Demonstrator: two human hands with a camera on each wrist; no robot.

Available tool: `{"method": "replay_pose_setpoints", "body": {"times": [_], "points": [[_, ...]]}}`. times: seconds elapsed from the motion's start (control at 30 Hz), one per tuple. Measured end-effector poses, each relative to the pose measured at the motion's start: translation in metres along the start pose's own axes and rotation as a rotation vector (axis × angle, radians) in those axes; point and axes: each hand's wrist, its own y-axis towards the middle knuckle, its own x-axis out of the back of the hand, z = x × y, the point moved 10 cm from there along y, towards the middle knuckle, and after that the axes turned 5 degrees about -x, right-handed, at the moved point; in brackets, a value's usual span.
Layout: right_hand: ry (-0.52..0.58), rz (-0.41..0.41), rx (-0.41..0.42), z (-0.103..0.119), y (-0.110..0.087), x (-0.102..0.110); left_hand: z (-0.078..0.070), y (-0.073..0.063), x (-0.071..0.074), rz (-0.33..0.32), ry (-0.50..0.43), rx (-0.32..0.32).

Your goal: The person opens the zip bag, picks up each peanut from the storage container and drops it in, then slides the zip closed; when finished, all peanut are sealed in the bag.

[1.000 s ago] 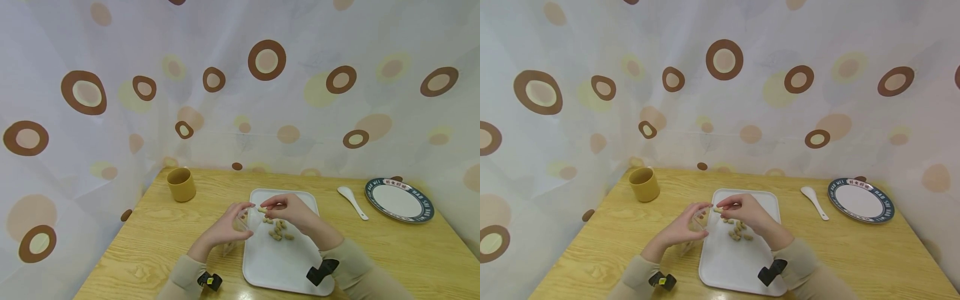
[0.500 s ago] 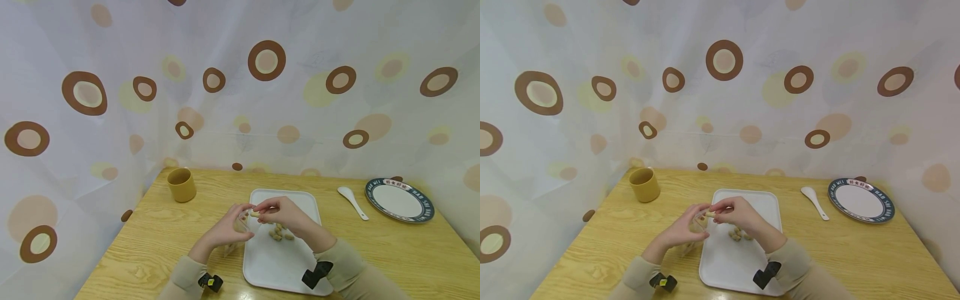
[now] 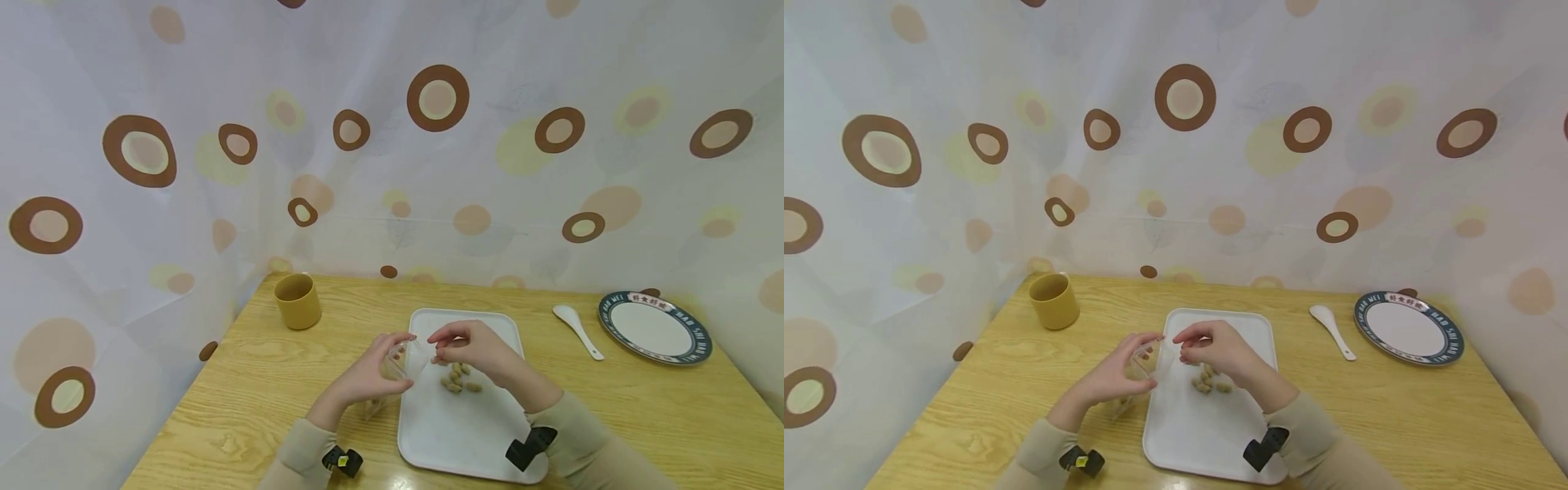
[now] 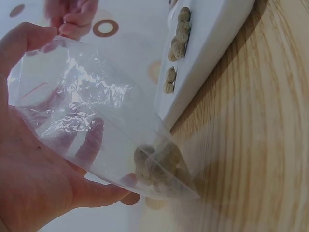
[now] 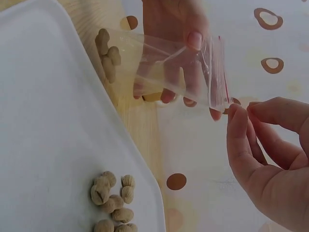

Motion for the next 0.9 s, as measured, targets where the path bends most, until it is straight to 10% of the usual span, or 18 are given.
{"method": "replay_pose_setpoints", "body": {"times": [0.9], "points": [[-0.152, -0.044, -0.085, -0.052, -0.012, 0.028, -0.005, 0.001, 0.003, -0.006, 0.000, -0.008]]}}
